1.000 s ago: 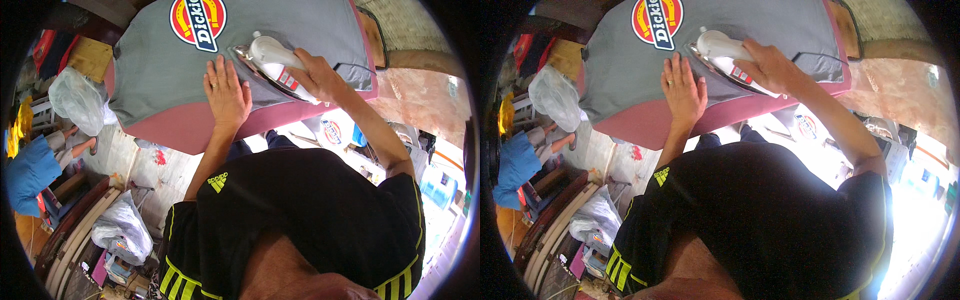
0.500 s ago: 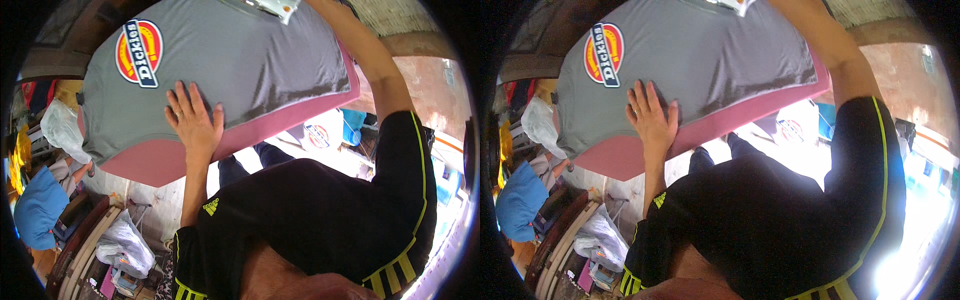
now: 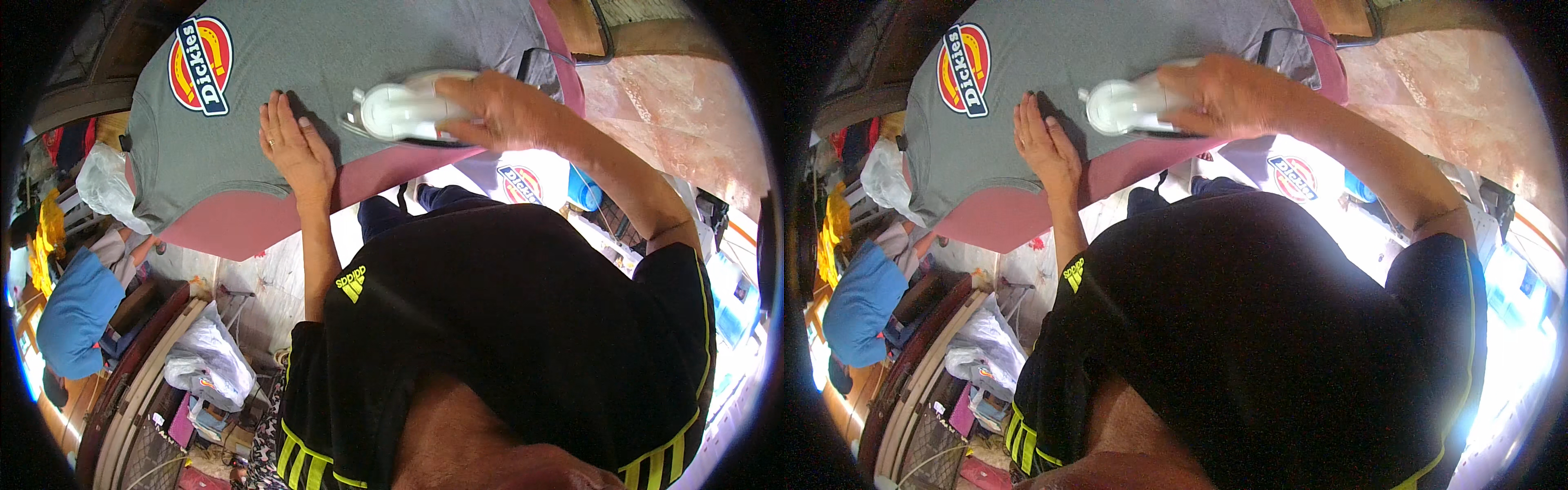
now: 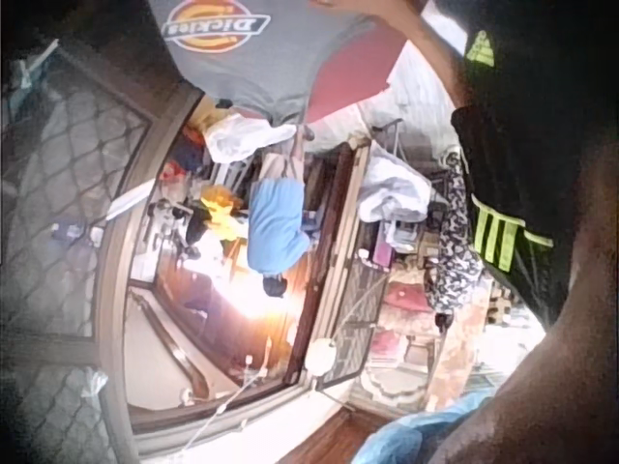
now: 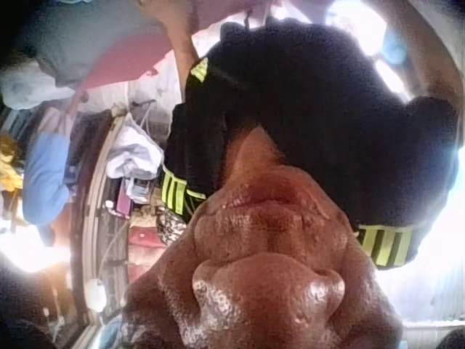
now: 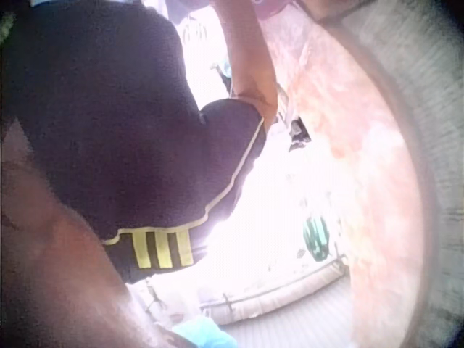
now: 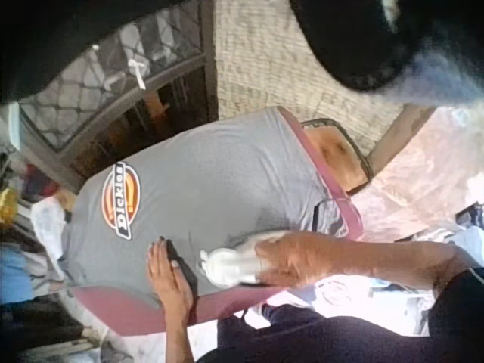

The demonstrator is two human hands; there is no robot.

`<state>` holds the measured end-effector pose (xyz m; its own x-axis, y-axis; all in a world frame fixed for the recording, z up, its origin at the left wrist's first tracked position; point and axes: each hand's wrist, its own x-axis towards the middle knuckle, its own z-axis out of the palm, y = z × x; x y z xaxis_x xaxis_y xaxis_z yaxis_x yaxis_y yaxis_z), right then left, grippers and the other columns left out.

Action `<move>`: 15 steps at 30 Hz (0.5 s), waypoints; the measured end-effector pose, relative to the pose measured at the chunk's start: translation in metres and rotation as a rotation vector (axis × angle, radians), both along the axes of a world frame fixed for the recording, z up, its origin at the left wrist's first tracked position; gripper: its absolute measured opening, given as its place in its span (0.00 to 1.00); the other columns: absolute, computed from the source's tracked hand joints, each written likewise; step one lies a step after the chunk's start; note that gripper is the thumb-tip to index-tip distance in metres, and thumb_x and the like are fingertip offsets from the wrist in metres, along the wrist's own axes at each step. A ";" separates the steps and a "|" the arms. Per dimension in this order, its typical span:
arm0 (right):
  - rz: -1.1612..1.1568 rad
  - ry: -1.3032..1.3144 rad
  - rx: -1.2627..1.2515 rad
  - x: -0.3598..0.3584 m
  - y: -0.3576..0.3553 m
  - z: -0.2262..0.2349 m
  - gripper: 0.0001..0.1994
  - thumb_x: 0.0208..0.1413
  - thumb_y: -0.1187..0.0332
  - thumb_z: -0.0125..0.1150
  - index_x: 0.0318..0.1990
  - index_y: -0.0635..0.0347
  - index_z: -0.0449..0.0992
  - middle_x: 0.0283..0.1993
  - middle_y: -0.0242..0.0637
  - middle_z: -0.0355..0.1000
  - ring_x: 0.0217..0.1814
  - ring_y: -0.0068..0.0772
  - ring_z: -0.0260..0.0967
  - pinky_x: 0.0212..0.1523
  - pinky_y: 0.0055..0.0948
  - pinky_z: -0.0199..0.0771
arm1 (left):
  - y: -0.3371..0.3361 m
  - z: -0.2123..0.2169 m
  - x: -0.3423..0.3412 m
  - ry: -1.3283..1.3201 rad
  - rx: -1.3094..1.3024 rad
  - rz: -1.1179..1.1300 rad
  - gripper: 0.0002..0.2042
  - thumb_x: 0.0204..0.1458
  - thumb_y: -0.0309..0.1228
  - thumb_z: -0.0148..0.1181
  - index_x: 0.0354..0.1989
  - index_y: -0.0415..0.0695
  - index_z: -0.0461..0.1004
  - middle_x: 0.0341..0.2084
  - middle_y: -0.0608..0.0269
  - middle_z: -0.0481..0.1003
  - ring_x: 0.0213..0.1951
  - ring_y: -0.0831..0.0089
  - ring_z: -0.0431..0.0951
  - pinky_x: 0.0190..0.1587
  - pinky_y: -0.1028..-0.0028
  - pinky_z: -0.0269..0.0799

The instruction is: The person irons a white t-shirt and a grey t-shirt on a pink ironing board. They use a white electric iron to smooth the fabric, handling the shirts one at a time and flipping them to iron different sections.

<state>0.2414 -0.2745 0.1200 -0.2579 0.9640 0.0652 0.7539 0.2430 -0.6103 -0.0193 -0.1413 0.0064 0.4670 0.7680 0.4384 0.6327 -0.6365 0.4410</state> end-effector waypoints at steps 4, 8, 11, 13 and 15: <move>0.057 -0.185 -0.192 0.010 0.004 0.012 0.19 0.59 0.54 0.61 0.50 0.57 0.70 0.31 0.46 0.77 0.30 0.48 0.77 0.33 0.41 0.77 | -0.005 0.001 0.001 0.102 0.005 -0.001 0.25 0.64 0.40 0.44 0.65 0.40 0.61 0.67 0.48 0.59 0.69 0.45 0.53 0.68 0.47 0.44; 0.009 -0.241 -0.242 0.053 0.065 0.022 0.22 0.62 0.49 0.56 0.50 0.59 0.71 0.33 0.49 0.77 0.35 0.44 0.78 0.35 0.41 0.76 | -0.020 0.005 0.017 0.282 0.011 0.095 0.32 0.62 0.51 0.44 0.68 0.41 0.57 0.70 0.44 0.51 0.71 0.40 0.47 0.67 0.41 0.42; -0.092 -0.105 -0.080 0.099 0.086 0.024 0.20 0.63 0.54 0.54 0.43 0.67 0.72 0.34 0.59 0.74 0.37 0.60 0.74 0.37 0.47 0.73 | -0.038 0.005 0.038 0.297 0.021 0.058 0.35 0.61 0.55 0.45 0.69 0.41 0.56 0.71 0.43 0.49 0.71 0.39 0.46 0.66 0.39 0.41; -0.072 -0.148 -0.057 0.111 0.084 0.014 0.20 0.63 0.54 0.53 0.44 0.67 0.72 0.35 0.59 0.74 0.37 0.58 0.74 0.38 0.47 0.73 | -0.057 0.008 0.051 0.323 0.015 0.022 0.37 0.59 0.57 0.46 0.70 0.42 0.55 0.71 0.42 0.48 0.71 0.39 0.45 0.66 0.38 0.40; -0.092 -0.177 -0.072 0.118 0.062 0.018 0.20 0.64 0.54 0.53 0.46 0.67 0.70 0.38 0.59 0.74 0.41 0.55 0.74 0.41 0.46 0.73 | -0.068 0.003 0.061 0.315 0.025 -0.034 0.38 0.59 0.58 0.47 0.70 0.42 0.55 0.71 0.42 0.48 0.71 0.40 0.45 0.66 0.38 0.40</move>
<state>0.3590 -0.2123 0.1382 -0.1694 0.9846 -0.0432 0.8681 0.1283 -0.4795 0.0421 -0.2091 0.0091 0.6079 0.7404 0.2867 0.7140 -0.6678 0.2105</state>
